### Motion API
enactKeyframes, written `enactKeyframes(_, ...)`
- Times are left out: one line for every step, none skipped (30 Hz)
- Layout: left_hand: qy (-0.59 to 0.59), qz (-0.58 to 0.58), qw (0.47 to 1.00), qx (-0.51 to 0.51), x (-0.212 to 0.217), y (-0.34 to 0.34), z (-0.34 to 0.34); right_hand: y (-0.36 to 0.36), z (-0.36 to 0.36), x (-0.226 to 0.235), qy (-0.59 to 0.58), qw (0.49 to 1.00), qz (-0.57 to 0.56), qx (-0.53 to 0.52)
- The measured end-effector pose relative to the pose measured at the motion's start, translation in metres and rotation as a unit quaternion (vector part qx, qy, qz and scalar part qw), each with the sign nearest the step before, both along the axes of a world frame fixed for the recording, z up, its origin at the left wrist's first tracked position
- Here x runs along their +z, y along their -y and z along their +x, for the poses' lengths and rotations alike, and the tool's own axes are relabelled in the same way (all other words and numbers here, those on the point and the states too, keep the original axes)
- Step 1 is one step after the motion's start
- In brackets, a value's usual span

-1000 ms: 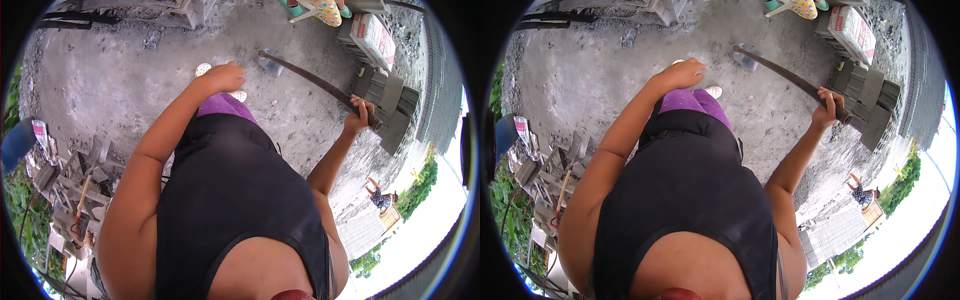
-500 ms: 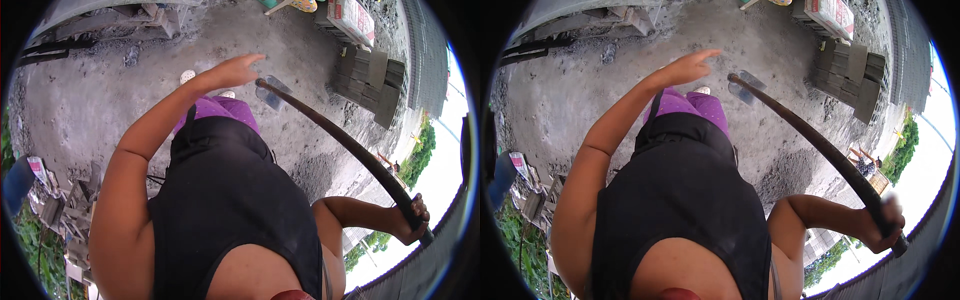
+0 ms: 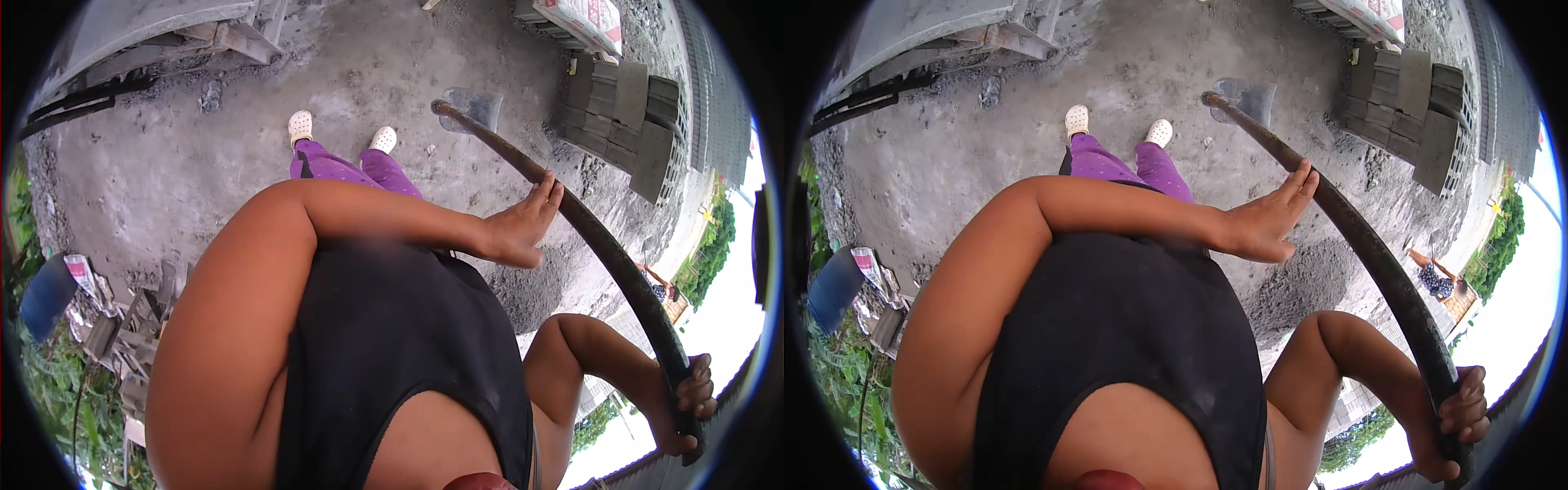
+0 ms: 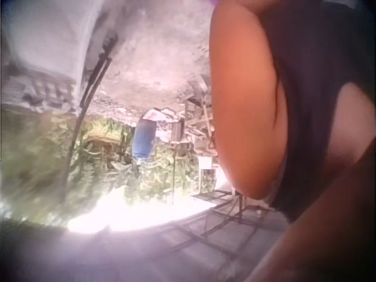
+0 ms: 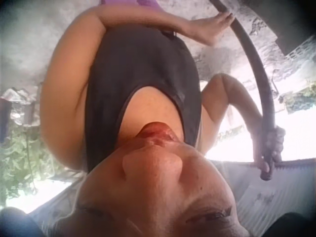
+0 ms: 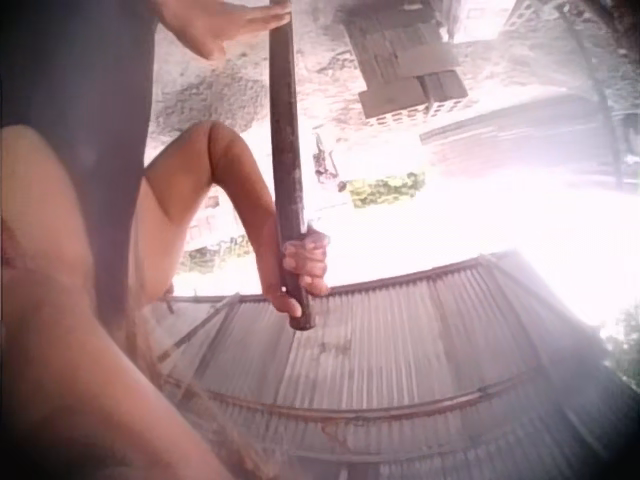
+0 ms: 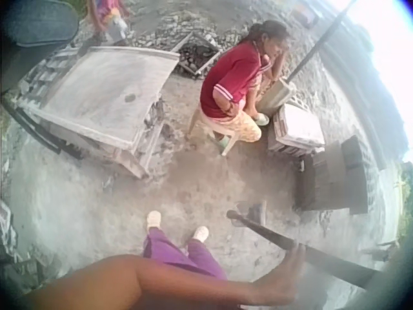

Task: Stirring and scraping the inside of a cement mixer with a shovel.

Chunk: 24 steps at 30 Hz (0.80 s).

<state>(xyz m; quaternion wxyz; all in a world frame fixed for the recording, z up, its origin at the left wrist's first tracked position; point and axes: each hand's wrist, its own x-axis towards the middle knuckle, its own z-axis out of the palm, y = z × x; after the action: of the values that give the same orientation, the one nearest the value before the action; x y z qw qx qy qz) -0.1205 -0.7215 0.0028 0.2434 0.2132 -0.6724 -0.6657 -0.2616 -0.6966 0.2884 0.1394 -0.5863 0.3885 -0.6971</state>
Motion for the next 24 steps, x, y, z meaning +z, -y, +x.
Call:
enactKeyframes(-0.017,0.022,0.999,0.014,0.0,0.009,-0.006,0.006,-0.014,0.0,0.047,0.995,0.007,0.085)
enactKeyframes(-0.015,0.021,1.0,0.018,-0.002,0.017,-0.013,0.014,-0.029,-0.001,0.05,0.995,0.006,0.088)
enactKeyframes(0.01,-0.01,0.999,0.033,-0.006,0.022,-0.021,0.021,-0.043,-0.002,0.022,0.996,0.021,0.079)
enactKeyframes(0.035,-0.041,0.997,0.05,-0.011,0.028,-0.029,0.03,-0.055,-0.005,-0.004,0.997,0.037,0.073)
enactKeyframes(0.034,-0.022,0.996,0.082,-0.016,0.035,-0.036,0.043,-0.067,-0.014,0.0,0.996,0.059,0.059)
enactKeyframes(0.04,-0.02,0.995,0.086,-0.021,0.041,-0.042,0.063,-0.077,-0.035,-0.013,0.999,0.03,0.023)
enactKeyframes(0.115,-0.044,0.991,0.052,-0.025,0.048,-0.046,0.085,-0.093,-0.064,0.025,0.997,0.036,0.066)
enactKeyframes(0.195,-0.066,0.978,0.021,-0.028,0.051,-0.048,0.115,-0.104,-0.106,-0.033,0.995,0.079,0.042)
enactKeyframes(0.188,-0.065,0.979,0.051,-0.038,0.044,-0.053,0.139,-0.11,-0.154,-0.03,0.986,0.115,0.115)
enactKeyframes(0.19,-0.067,0.978,0.046,-0.039,0.044,-0.05,0.156,-0.099,-0.217,-0.039,0.992,0.123,-0.018)
enactKeyframes(0.205,-0.006,0.978,0.026,-0.039,0.043,-0.042,0.169,-0.089,-0.274,-0.039,0.975,0.218,0.015)
enactKeyframes(0.214,0.053,0.975,0.001,-0.037,0.042,-0.037,0.175,-0.11,-0.344,0.085,0.968,0.197,0.133)
enactKeyframes(0.219,0.058,0.974,0.021,-0.042,0.039,-0.034,0.18,-0.108,-0.352,0.086,0.968,0.194,0.135)
enactKeyframes(0.26,0.062,0.964,0.009,-0.052,0.038,-0.032,0.192,-0.102,-0.356,0.087,0.969,0.185,0.139)
enactKeyframes(0.299,0.071,0.952,-0.012,-0.056,0.032,-0.029,0.2,-0.097,-0.354,0.091,0.966,0.186,0.152)
enactKeyframes(0.3,0.077,0.951,-0.006,-0.052,0.029,-0.025,0.206,-0.094,-0.345,0.081,0.965,0.207,0.143)
enactKeyframes(0.297,0.072,0.952,-0.01,-0.048,0.03,-0.022,0.208,-0.096,-0.339,0.07,0.962,0.227,0.131)
enactKeyframes(0.293,0.063,0.954,-0.01,-0.045,0.034,-0.019,0.213,-0.108,-0.336,0.052,0.964,0.225,0.131)
enactKeyframes(0.281,0.056,0.958,-0.019,-0.044,0.034,-0.016,0.22,-0.124,-0.332,0.033,0.965,0.223,0.135)
enactKeyframes(0.279,0.06,0.959,-0.003,-0.042,0.034,-0.015,0.219,-0.144,-0.329,0.068,0.96,0.226,0.149)
enactKeyframes(0.27,0.05,0.961,-0.004,-0.039,0.034,-0.013,0.218,-0.167,-0.32,0.102,0.953,0.229,0.167)
enactKeyframes(0.264,0.043,0.964,-0.004,-0.039,0.034,-0.011,0.217,-0.184,-0.301,0.121,0.949,0.232,0.175)
enactKeyframes(0.263,0.042,0.964,0.014,-0.042,0.03,-0.013,0.214,-0.194,-0.274,0.097,0.962,0.209,0.148)
enactKeyframes(0.26,0.053,0.964,0.022,-0.038,0.028,-0.015,0.211,-0.205,-0.241,0.103,0.96,0.224,0.136)
